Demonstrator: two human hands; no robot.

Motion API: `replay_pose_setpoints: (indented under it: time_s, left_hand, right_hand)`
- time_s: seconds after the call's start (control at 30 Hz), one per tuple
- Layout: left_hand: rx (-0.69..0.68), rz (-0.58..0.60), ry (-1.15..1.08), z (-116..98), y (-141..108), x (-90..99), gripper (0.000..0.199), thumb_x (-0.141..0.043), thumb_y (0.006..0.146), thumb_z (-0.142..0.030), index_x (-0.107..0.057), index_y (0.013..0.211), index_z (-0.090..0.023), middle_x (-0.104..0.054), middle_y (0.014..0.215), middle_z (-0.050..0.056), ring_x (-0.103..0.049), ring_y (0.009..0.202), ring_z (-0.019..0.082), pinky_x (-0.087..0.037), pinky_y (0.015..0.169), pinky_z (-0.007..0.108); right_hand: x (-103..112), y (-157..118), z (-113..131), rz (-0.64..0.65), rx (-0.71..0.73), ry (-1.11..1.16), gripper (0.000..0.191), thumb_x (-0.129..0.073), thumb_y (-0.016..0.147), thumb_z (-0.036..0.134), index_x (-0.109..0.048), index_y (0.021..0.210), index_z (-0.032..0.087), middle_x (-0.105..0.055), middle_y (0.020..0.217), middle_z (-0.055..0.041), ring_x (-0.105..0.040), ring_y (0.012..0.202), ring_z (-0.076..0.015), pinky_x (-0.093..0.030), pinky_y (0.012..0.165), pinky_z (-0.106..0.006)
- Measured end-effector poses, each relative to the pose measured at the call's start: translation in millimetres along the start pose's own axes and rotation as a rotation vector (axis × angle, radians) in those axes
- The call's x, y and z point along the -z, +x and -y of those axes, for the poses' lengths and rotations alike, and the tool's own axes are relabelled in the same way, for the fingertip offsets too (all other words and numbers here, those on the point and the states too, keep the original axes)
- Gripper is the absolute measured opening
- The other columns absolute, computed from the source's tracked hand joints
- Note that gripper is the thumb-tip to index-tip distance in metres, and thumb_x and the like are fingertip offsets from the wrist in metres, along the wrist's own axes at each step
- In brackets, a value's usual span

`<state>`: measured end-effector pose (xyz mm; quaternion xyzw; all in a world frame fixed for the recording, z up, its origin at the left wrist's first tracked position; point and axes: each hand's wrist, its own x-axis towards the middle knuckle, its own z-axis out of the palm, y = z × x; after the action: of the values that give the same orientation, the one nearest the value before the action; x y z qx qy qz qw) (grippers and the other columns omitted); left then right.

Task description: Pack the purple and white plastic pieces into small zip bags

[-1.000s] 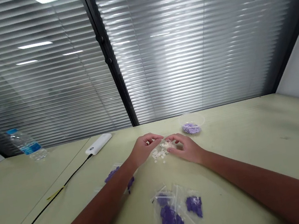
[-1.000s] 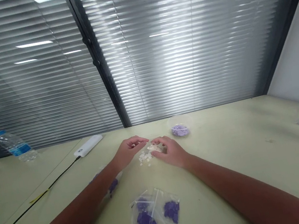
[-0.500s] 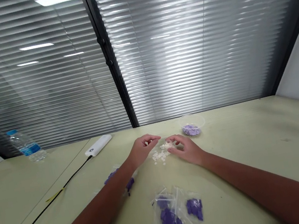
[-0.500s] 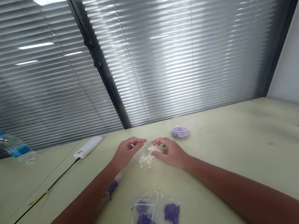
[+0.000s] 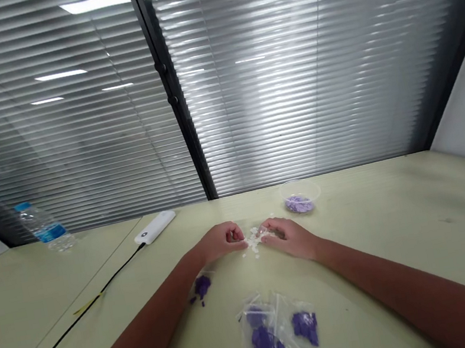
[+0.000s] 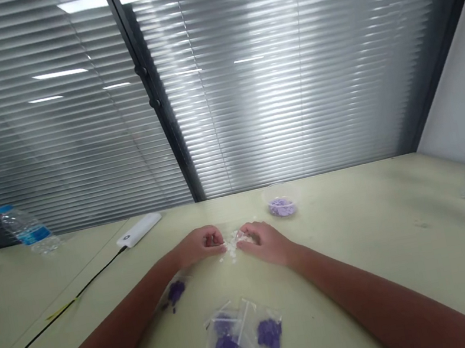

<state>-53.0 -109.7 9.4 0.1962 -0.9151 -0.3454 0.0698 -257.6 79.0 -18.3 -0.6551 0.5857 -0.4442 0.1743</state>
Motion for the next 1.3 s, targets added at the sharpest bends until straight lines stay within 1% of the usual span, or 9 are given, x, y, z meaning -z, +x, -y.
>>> replay_pose_setpoints:
  time_s: [0.13,0.3,0.5,0.73,0.83,0.97,1.03,1.2,1.3]
  left_hand:
    - [0.01,0.016,-0.007,-2,-2,3.8,0.043,-0.074,0.078,-0.058,-0.068,0.096,-0.02,-0.057,0.081,0.0,-0.049,0.072,0.015,-0.039,0.065,0.025]
    - [-0.044,0.039,-0.016,-4,-3,6.8,0.048,-0.088,0.062,-0.054,-0.075,0.093,-0.019,-0.06,0.089,0.001,-0.052,0.081,0.016,-0.041,0.072,0.025]
    - [0.006,-0.006,-0.129,4,1,-2.9,0.051,-0.066,0.085,-0.063,-0.073,0.1,-0.015,-0.067,0.085,0.005,-0.057,0.073,0.016,-0.043,0.065,0.025]
    - [-0.038,-0.129,0.015,6,0,-7.2,0.045,-0.07,0.085,-0.055,-0.074,0.12,-0.026,-0.061,0.094,0.002,-0.055,0.077,0.015,-0.042,0.07,0.026]
    - [-0.092,-0.14,0.16,-1,-2,-12.9,0.037,-0.059,0.094,-0.052,-0.073,0.123,-0.034,-0.059,0.098,0.002,-0.055,0.078,0.015,-0.041,0.073,0.026]
    - [-0.091,-0.099,0.105,-6,-4,-10.6,0.035,-0.058,0.095,-0.052,-0.076,0.117,-0.031,-0.06,0.097,0.002,-0.055,0.077,0.015,-0.04,0.071,0.026]
    - [-0.087,-0.037,0.031,-5,-4,-5.7,0.037,-0.061,0.092,-0.053,-0.077,0.115,-0.029,-0.059,0.097,0.003,-0.053,0.076,0.015,-0.04,0.068,0.025]
    - [-0.061,0.05,-0.05,2,-3,1.8,0.041,-0.074,0.081,-0.046,-0.076,0.118,-0.027,-0.056,0.094,0.002,-0.048,0.074,0.014,-0.038,0.065,0.024]
    - [-0.066,0.028,-0.065,6,-1,-1.0,0.039,-0.072,0.081,-0.043,-0.077,0.115,-0.026,-0.057,0.093,0.003,-0.049,0.074,0.014,-0.039,0.066,0.024]
  right_hand:
    - [-1,3,0,-0.075,-0.045,-0.084,0.026,-0.057,0.098,0.044,-0.068,0.105,0.022,-0.068,0.098,-0.0044,-0.06,0.092,-0.0216,-0.043,0.081,-0.032]
    - [-2,3,2,0.049,0.081,-0.133,0.023,-0.059,0.097,0.041,-0.068,0.105,0.022,-0.067,0.091,-0.0034,-0.059,0.084,-0.0199,-0.042,0.076,-0.03]
    - [1,-1,0,-0.07,0.005,-0.01,0.024,-0.059,0.096,0.042,-0.065,0.108,0.022,-0.066,0.098,-0.0029,-0.059,0.089,-0.0197,-0.044,0.078,-0.03]
    - [0,-9,13,0.062,0.14,0.03,0.017,-0.066,0.092,0.034,-0.07,0.105,0.023,-0.069,0.096,-0.0018,-0.062,0.088,-0.0196,-0.043,0.081,-0.03]
    - [-3,-11,21,0.098,0.125,0.046,0.018,-0.065,0.092,0.034,-0.071,0.105,0.023,-0.069,0.093,-0.0013,-0.061,0.084,-0.0186,-0.042,0.076,-0.029]
    - [-7,-11,23,0.109,0.077,0.033,0.02,-0.067,0.091,0.039,-0.071,0.103,0.023,-0.069,0.092,-0.0005,-0.061,0.086,-0.0192,-0.042,0.079,-0.029]
    - [-7,-9,18,0.057,0.012,0.115,0.024,-0.062,0.095,0.043,-0.069,0.105,0.023,-0.07,0.096,-0.0009,-0.062,0.09,-0.0197,-0.043,0.081,-0.029]
    - [2,0,-6,-0.281,-0.169,0.114,0.034,-0.048,0.099,0.051,-0.062,0.091,0.02,-0.063,0.086,-0.0007,-0.057,0.082,-0.0185,-0.043,0.077,-0.029]
    - [7,5,-18,-0.314,-0.192,0.061,0.035,-0.046,0.099,0.05,-0.06,0.089,0.02,-0.061,0.086,-0.0015,-0.055,0.082,-0.0193,-0.042,0.079,-0.031]
